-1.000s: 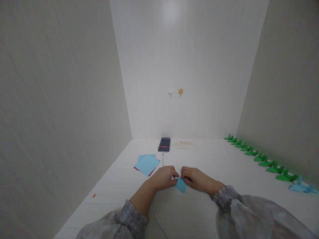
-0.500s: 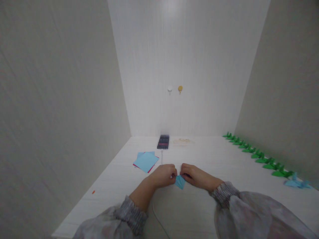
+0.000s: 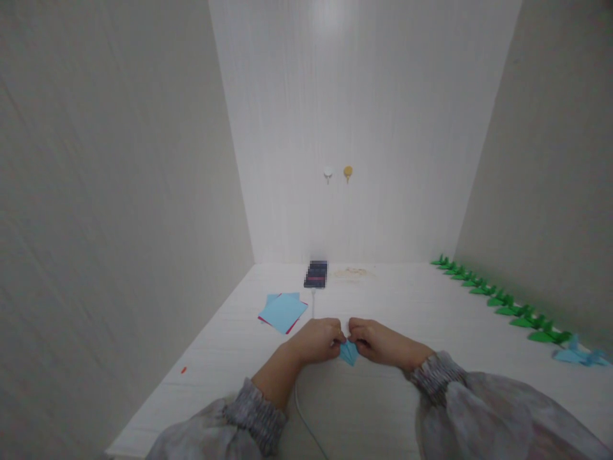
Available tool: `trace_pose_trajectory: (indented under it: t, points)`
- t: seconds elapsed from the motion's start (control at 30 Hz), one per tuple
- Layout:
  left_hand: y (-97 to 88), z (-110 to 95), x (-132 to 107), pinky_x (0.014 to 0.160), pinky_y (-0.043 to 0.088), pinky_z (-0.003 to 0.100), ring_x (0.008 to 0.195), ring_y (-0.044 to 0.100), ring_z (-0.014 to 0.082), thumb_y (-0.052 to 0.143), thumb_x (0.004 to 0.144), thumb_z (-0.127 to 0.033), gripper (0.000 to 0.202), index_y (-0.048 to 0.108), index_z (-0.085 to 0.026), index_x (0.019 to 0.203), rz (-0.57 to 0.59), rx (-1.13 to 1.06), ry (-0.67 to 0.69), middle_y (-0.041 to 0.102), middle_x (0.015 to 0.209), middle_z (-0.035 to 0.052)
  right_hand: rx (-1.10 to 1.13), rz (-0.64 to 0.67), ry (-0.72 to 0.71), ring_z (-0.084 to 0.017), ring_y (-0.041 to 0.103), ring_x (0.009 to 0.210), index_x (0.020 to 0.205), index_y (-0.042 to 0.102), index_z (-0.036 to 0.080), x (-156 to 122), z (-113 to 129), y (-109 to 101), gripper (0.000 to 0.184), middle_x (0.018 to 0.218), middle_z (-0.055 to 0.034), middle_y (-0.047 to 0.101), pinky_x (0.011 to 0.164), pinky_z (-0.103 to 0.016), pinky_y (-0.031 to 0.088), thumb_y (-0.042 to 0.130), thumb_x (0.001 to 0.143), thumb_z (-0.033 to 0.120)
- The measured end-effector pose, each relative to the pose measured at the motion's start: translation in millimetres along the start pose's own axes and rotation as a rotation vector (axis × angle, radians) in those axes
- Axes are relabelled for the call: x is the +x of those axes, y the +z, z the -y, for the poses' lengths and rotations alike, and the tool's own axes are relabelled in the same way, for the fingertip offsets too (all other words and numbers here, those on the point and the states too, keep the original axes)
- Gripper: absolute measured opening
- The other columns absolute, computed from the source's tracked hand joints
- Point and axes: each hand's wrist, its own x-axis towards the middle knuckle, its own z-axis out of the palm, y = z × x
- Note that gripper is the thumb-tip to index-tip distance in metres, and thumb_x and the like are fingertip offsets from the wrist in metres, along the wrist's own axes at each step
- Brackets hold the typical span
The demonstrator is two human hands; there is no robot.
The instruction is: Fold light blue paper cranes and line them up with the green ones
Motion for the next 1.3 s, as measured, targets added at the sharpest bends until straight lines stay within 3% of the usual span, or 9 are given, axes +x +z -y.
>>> trace_pose_trajectory:
  t: [0.2, 0.4, 0.57, 0.7, 0.93, 1.13, 1.3]
  points:
    - [-4.2, -1, -2, 0.053, 0.032, 0.02, 0.064, 0.048, 0.0115, 0.045, 0.068, -0.024, 0.015, 0.058, -0.021, 0.073, 0.026, 0.004, -0.014, 0.053, 0.074, 0.0002, -0.014, 0.029, -0.009, -0.01, 0.044, 0.067, 0.063, 0.05, 0.014, -3, -3, 2, 0.019, 0.073, -0.0017, 0.044, 0.063, -0.021, 0.035, 0.037, 0.061, 0.0]
    - [-9.0, 1, -2, 0.052, 0.032, 0.02, 0.065, 0.049, 0.0126, 0.045, 0.068, -0.026, 0.015, 0.059, -0.02, 0.069, 0.098, -0.017, -0.12, 0.055, 0.071, 0.0011, -0.016, 0.02, 0.031, -0.011, 0.044, 0.068, 0.067, 0.051, 0.014, -2, 7, -3, 0.016, 0.075, -0.0025, 0.045, 0.063, -0.022, 0.035, 0.039, 0.065, 0.004]
    - [-8.7, 1, -7, 0.056, 0.033, 0.02, 0.063, 0.05, 0.0117, 0.046, 0.066, -0.025, 0.021, 0.061, -0.019, 0.079, 0.049, -0.163, -0.17, 0.058, 0.07, 0.0013, 0.03, -0.007, 0.027, -0.011, 0.044, 0.071, 0.078, 0.053, 0.015, -3, 10, -5, 0.019, 0.079, -0.0029, 0.046, 0.064, -0.022, 0.036, 0.039, 0.069, 0.005]
    - [-6.2, 1, -9, 0.054, 0.033, 0.02, 0.059, 0.05, 0.0107, 0.048, 0.064, -0.026, 0.026, 0.062, -0.016, 0.083, 0.009, -0.236, -0.236, 0.06, 0.068, 0.0015, 0.006, -0.005, 0.03, -0.011, 0.043, 0.068, 0.071, 0.053, 0.013, -4, 6, -1, 0.014, 0.074, -0.0025, 0.046, 0.062, -0.023, 0.035, 0.04, 0.07, 0.007]
    - [-8.3, -3, -5, 0.051, 0.032, 0.022, 0.061, 0.052, 0.0141, 0.046, 0.066, -0.031, 0.02, 0.06, -0.017, 0.063, 0.062, -0.015, -0.191, 0.059, 0.065, 0.0033, -0.02, -0.02, 0.029, -0.011, 0.044, 0.065, 0.07, 0.052, 0.014, -4, 1, 4, 0.014, 0.073, -0.0021, 0.045, 0.06, -0.022, 0.034, 0.039, 0.071, 0.007]
    - [-13.0, -6, -4, 0.055, 0.034, 0.023, 0.067, 0.054, 0.017, 0.044, 0.068, -0.031, 0.021, 0.061, -0.017, 0.067, 0.113, 0.073, -0.184, 0.061, 0.068, 0.0056, 0.03, -0.001, 0.03, -0.011, 0.045, 0.071, 0.091, 0.053, 0.017, -5, 9, -3, 0.029, 0.081, -0.0029, 0.046, 0.065, -0.023, 0.036, 0.039, 0.068, 0.005]
    - [-10.2, -4, -6, 0.056, 0.035, 0.024, 0.064, 0.054, 0.0162, 0.038, 0.073, -0.033, 0.029, 0.062, -0.017, 0.069, 0.103, 0.057, -0.205, 0.061, 0.067, 0.0072, -0.001, 0.029, 0.02, -0.011, 0.045, 0.069, 0.079, 0.057, 0.015, -3, 9, -4, 0.026, 0.076, -0.0022, 0.045, 0.063, -0.021, 0.034, 0.039, 0.066, 0.003]
